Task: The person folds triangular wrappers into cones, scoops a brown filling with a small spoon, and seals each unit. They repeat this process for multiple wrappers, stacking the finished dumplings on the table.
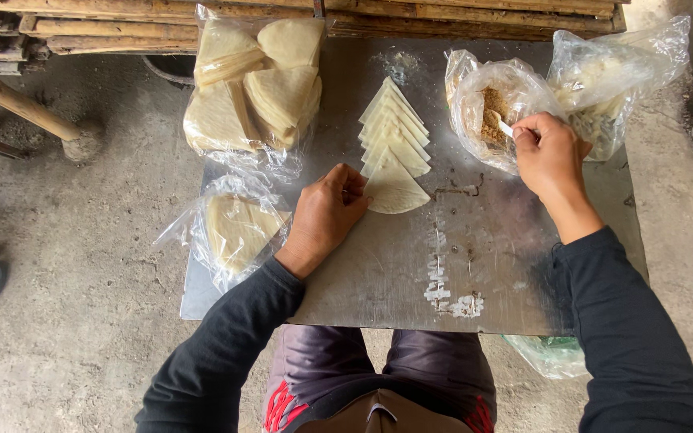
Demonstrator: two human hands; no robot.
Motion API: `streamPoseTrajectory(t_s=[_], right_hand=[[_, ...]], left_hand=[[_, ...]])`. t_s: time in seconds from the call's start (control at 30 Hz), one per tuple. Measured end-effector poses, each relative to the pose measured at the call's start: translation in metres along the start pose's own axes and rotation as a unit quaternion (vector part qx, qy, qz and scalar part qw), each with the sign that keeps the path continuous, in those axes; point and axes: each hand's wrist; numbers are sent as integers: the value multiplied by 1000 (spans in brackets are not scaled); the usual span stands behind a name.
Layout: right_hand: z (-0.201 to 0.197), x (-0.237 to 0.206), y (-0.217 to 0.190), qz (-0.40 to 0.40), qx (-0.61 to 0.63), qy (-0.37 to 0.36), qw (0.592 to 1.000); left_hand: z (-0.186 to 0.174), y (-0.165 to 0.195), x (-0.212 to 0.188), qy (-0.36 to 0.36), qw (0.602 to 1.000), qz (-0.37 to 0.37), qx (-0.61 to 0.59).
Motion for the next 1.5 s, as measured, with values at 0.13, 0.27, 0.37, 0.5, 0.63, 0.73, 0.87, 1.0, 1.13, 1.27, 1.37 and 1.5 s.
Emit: streamPoseTrajectory(t_s=[0.13, 0.27, 0.37, 0.5, 0.63, 0.73, 0.87, 1.0, 1.13, 1.27, 1.37, 1.5], right_hand=[[-2, 2, 2, 109, 164, -34, 980], [-6, 7, 7, 105, 205, -18, 973], [-13, 5, 13, 105, 246, -8, 964], [-23, -9, 15, 48, 309, -5, 950], [-20, -23, -2, 33, 357, -56, 932], [-5, -38, -26, 31, 346, -121, 930], [19, -51, -58, 34, 262, -222, 939], [29, -52, -78, -133, 205, -190, 951], [33, -56, -84, -233, 44, -107, 966], [35, -59, -82, -314, -75, -57, 945], [32, -62, -84, -381, -156, 2, 911], [23, -69, -92, -412, -190, 27, 891]], left_hand=[[-1, -1, 1, -2, 1000, 1, 11], [-3, -2, 2, 4, 1000, 3, 1], [-4, -2, 3, 0, 1000, -7, -1], [-5, -3, 4, 3, 1000, 3, 3], [-6, -3, 5, 13, 1000, 7, 20], [-8, -3, 5, 18, 1000, 2, 23], [-9, -3, 5, 11, 1000, 0, 6], [-9, -3, 5, 11, 1000, -3, 14], [-9, -3, 4, 15, 1000, 1, 15], [-8, -3, 2, 15, 1000, 7, 5], [-9, -3, 3, 12, 1000, 6, 2], [-9, -2, 3, 6, 1000, 10, 0]])
Point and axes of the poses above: each hand's wrist, its own x-axis towards the middle knuckle, its own z-axis out of the palm, y = z × x, and after that the axes turned 4 degrees about -y, right-handed
